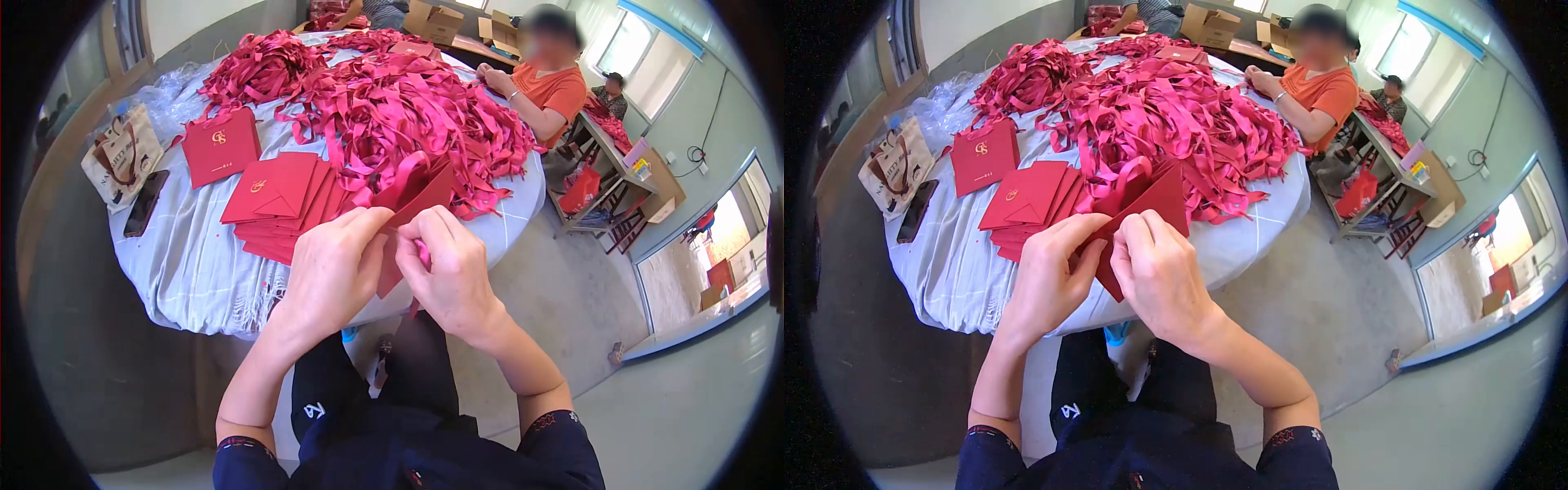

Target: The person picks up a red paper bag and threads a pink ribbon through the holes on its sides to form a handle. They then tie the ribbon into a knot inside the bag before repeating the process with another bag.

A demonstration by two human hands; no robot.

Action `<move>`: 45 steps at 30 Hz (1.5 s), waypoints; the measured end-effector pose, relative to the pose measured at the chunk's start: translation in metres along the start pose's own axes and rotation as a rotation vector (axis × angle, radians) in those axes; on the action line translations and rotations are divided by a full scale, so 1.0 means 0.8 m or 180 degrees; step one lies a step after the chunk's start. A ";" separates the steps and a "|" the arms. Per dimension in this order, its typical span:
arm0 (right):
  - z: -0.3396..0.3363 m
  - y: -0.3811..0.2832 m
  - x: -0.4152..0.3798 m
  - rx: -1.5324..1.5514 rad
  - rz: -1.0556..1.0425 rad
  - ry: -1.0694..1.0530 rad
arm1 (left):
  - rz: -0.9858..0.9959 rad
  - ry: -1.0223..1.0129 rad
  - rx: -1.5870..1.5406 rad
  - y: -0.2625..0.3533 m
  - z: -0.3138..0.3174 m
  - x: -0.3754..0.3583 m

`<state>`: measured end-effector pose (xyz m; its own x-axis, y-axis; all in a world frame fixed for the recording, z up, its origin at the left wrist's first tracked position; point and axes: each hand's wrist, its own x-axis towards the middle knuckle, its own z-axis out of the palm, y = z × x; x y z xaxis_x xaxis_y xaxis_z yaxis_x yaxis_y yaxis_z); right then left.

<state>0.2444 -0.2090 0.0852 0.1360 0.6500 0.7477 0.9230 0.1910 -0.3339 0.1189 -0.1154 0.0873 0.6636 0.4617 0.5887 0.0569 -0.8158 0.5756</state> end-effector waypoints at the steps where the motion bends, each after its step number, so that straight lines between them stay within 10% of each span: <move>1: 0.001 0.001 -0.002 -0.0006 0.0046 0.0022 | 0.0010 -0.0008 -0.0004 0.000 0.001 0.000; 21: 0.007 0.014 -0.011 0.1263 0.0908 0.0122 | 0.0321 -0.0136 0.0356 0.001 0.010 0.000; 28: -0.028 -0.005 0.002 -0.0370 0.0439 -0.0507 | 0.0600 -0.0800 0.0616 0.000 -0.018 0.011; 45: -0.030 0.049 0.111 0.0719 0.0640 -0.3228 | 0.0578 -0.0159 0.0329 -0.009 0.005 -0.003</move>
<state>0.3017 -0.1617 0.1522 -0.1815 0.9751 -0.1278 0.8144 0.0762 -0.5754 0.1200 -0.1120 0.0797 0.7059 0.2881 0.6470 0.0076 -0.9166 0.3998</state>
